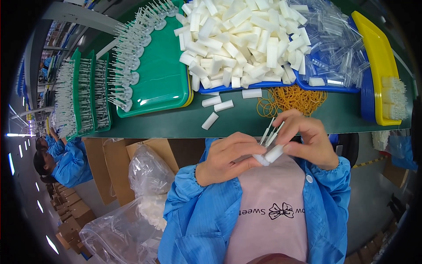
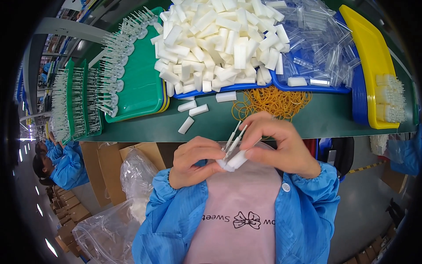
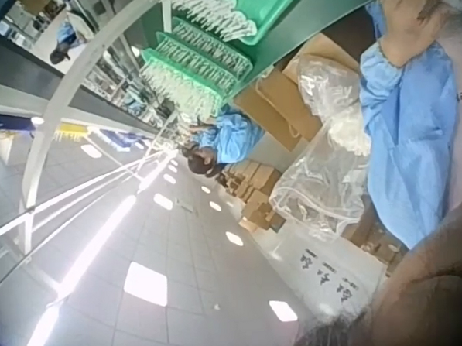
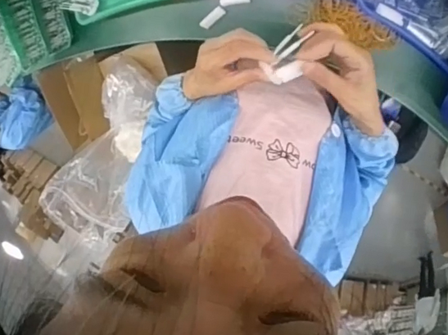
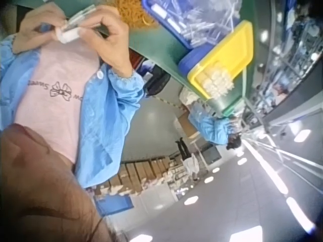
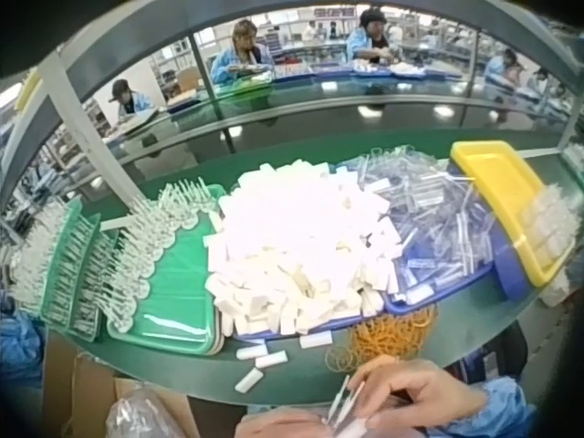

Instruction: The person assembles applicator components by sliding foam pieces onto the prongs of a plastic base, fitting clear plastic tubes over the foam, securing them with a rubber band, and placing the assembled piece onto a tray.

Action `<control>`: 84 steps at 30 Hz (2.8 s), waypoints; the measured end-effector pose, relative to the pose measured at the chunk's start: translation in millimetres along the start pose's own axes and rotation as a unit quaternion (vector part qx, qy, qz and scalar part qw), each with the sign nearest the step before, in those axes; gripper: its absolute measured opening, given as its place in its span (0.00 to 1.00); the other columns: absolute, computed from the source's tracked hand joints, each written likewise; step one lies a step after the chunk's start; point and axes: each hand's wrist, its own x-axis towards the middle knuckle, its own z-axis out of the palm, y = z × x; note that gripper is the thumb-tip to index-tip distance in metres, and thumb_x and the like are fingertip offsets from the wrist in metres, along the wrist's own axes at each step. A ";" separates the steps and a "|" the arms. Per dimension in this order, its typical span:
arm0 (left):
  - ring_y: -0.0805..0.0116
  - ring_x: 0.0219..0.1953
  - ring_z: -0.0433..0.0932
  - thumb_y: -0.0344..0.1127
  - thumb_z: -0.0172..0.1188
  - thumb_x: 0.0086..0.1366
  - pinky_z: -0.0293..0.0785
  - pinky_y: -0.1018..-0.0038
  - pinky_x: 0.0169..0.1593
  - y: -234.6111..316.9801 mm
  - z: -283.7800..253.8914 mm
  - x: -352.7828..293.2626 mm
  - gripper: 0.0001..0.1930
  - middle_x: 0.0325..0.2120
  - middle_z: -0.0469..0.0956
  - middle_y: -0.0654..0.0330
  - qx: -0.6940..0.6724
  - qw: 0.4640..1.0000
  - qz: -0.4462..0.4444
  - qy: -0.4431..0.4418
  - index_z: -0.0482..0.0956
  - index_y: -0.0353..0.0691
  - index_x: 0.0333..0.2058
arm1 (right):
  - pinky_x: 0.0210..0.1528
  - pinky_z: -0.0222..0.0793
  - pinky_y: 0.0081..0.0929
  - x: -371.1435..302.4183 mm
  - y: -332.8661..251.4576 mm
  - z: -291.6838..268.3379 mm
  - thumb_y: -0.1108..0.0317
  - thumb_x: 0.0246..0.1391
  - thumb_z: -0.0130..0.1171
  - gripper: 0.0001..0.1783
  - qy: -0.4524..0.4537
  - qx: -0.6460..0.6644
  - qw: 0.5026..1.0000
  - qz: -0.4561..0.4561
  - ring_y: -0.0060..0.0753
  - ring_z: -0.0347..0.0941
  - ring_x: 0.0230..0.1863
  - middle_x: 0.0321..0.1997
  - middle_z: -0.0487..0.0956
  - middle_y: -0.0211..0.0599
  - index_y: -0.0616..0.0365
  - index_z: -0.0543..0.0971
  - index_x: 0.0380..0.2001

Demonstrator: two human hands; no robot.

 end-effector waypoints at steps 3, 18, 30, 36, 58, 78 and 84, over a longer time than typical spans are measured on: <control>0.63 0.33 0.79 0.27 0.70 0.46 0.76 0.74 0.33 1.8 -0.5 -5.4 0.18 0.32 0.78 0.55 -0.005 1.000 -0.016 0.021 0.81 0.38 0.39 | 0.53 0.60 0.37 -0.4 -1.2 10.9 0.69 0.44 0.66 0.07 0.012 0.008 1.000 0.023 0.38 0.69 0.46 0.30 0.80 0.30 0.58 0.80 0.27; 0.70 0.35 0.73 0.28 0.63 0.55 0.74 0.74 0.38 4.5 -50.9 -30.2 0.11 0.35 0.70 0.58 -0.076 0.920 -0.066 0.378 0.72 0.36 0.36 | 0.37 0.67 0.32 74.6 44.6 49.6 0.71 0.43 0.63 0.11 0.012 -0.416 0.893 -0.174 0.37 0.71 0.36 0.34 0.74 0.33 0.57 0.77 0.33; 0.67 0.40 0.74 0.35 0.64 0.59 0.74 0.71 0.40 -2.7 -54.2 -34.6 0.16 0.40 0.72 0.58 -0.116 0.894 -0.063 0.429 0.72 0.38 0.43 | 0.30 0.68 0.30 71.9 39.3 46.0 0.72 0.42 0.62 0.12 0.072 -0.503 0.849 -0.146 0.35 0.73 0.31 0.39 0.73 0.32 0.54 0.74 0.33; 0.65 0.38 0.73 0.28 0.65 0.56 0.70 0.72 0.43 4.6 -48.4 -29.0 0.08 0.36 0.74 0.53 -0.110 0.948 -0.057 0.293 0.78 0.34 0.34 | 0.34 0.71 0.30 57.2 14.4 21.4 0.78 0.40 0.62 0.12 0.146 -0.363 0.909 -0.147 0.41 0.76 0.36 0.39 0.77 0.37 0.57 0.75 0.31; 0.63 0.36 0.76 0.21 0.63 0.50 0.71 0.71 0.40 18.5 -56.0 -6.1 0.12 0.34 0.79 0.58 0.007 1.000 -0.007 0.027 0.84 0.38 0.35 | 0.35 0.72 0.24 55.9 -15.4 9.0 0.75 0.43 0.63 0.06 -0.008 -0.320 0.926 -0.200 0.36 0.76 0.38 0.43 0.76 0.47 0.60 0.79 0.29; 0.63 0.33 0.77 0.21 0.62 0.40 0.74 0.74 0.35 5.9 -34.1 -10.5 0.18 0.34 0.79 0.57 0.154 0.980 0.104 0.074 0.85 0.42 0.34 | 0.67 0.51 0.37 60.2 -17.3 16.5 0.80 0.49 0.57 0.13 -0.012 0.077 0.996 0.039 0.28 0.77 0.41 0.37 0.76 0.34 0.63 0.72 0.40; 0.62 0.34 0.78 0.22 0.65 0.45 0.76 0.73 0.36 1.0 -22.7 -15.1 0.19 0.39 0.76 0.52 0.121 0.979 0.071 0.150 0.82 0.41 0.40 | 0.63 0.59 0.32 59.1 -20.6 23.5 0.83 0.49 0.58 0.13 -0.018 0.046 0.998 0.039 0.25 0.74 0.43 0.41 0.75 0.35 0.65 0.75 0.40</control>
